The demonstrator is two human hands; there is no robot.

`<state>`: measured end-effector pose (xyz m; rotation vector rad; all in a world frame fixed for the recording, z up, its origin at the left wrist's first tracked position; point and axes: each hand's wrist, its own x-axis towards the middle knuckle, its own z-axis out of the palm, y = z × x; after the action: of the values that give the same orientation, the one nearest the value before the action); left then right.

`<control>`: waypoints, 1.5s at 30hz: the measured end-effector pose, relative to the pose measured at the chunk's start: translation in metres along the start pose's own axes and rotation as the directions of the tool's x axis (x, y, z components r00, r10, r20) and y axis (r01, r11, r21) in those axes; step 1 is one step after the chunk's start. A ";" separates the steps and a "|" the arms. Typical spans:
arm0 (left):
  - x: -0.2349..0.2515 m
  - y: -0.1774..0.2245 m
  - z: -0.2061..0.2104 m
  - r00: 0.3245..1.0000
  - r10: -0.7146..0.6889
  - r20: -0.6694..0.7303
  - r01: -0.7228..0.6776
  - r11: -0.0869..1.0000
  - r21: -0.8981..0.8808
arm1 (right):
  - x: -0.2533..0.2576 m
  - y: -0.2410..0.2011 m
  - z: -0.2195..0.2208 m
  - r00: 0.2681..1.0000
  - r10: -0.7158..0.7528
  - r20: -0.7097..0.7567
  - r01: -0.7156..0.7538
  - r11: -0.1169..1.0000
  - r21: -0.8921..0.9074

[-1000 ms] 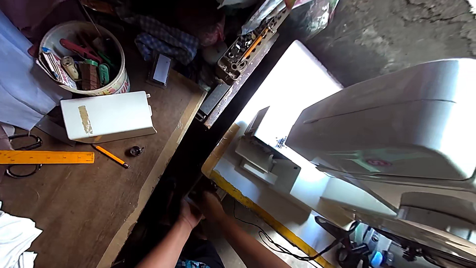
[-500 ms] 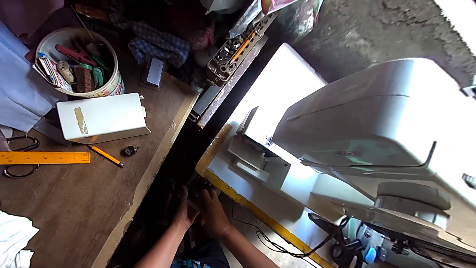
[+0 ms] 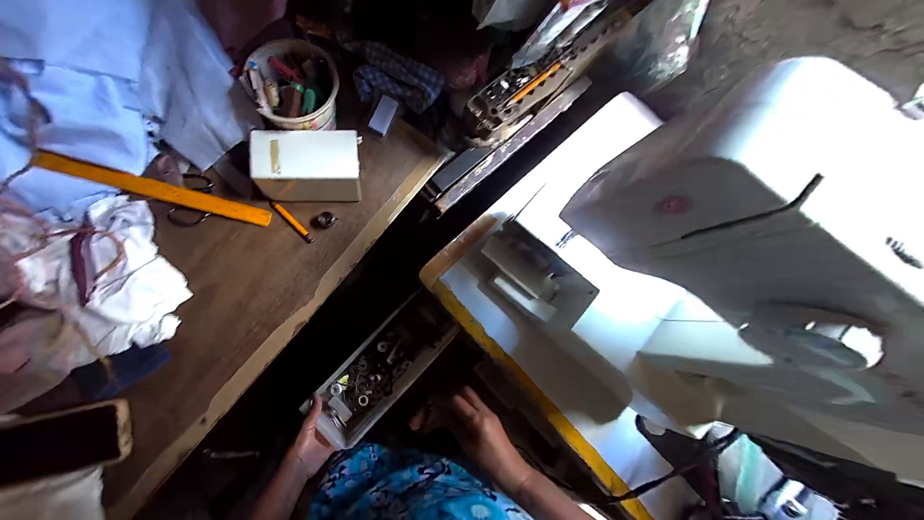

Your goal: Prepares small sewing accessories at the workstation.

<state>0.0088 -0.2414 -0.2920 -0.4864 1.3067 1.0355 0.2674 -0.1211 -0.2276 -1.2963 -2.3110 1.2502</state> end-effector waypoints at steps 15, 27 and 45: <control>-0.178 0.029 -0.029 0.975 0.185 0.119 -0.190 0.981 0.030 | 0.027 -0.029 -0.090 0.999 0.017 0.039 -0.036 0.830 0.557; -0.150 0.160 -0.017 0.965 0.259 -0.042 -0.249 0.954 0.170 | 0.091 -0.098 -0.018 0.966 0.158 0.203 -0.256 0.668 0.699; -0.138 0.241 -0.053 0.486 0.853 0.188 -0.120 -0.148 0.982 | 0.140 -0.126 0.023 0.959 0.188 0.211 -0.265 0.860 0.436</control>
<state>-0.2107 -0.2118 -0.1166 1.1185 2.5747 0.3133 0.0966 -0.0572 -0.1748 -1.3537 -1.8110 1.9046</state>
